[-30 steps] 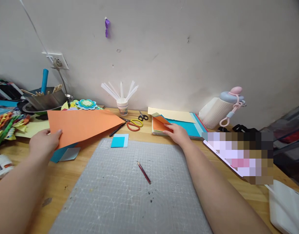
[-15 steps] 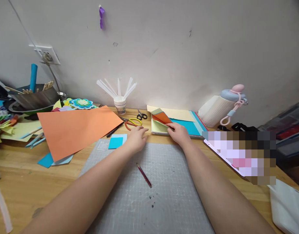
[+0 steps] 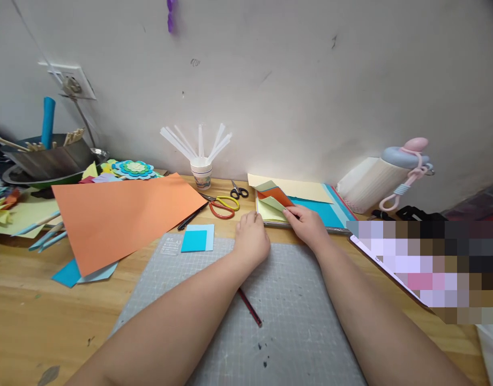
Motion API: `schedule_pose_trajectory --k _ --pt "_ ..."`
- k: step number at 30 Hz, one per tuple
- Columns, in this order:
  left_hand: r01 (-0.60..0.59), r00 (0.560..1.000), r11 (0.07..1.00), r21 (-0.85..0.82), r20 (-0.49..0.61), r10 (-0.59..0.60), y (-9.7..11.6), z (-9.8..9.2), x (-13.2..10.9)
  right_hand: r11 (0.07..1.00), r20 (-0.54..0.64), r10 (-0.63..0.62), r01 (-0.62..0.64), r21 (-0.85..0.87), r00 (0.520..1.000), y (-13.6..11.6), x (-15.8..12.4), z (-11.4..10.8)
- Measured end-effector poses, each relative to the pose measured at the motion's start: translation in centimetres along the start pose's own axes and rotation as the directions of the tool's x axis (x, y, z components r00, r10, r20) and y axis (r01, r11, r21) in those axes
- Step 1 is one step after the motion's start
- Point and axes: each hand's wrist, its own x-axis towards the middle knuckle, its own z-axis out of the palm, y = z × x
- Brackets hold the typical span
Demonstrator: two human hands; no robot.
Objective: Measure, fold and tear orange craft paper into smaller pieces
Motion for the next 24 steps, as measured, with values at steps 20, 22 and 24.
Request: schedule_pose_trajectory --k 20,22,24 --pt "-0.291 0.957 0.952 0.090 0.034 0.289 -2.5 -1.3 3.6 0.994 -0.098 -0.021 0.032 0.105 0.995 1.9 0.5 0.0" --pt "-0.291 0.957 0.952 0.092 0.028 0.289 -2.4 -1.2 3.2 0.992 -0.112 0.009 0.005 0.123 0.994 2.0 0.5 0.0" --pt "-0.295 0.956 0.951 0.095 0.027 0.293 -2.3 -1.2 2.9 0.989 -0.136 0.052 -0.032 0.141 0.989 2.1 0.5 0.0"
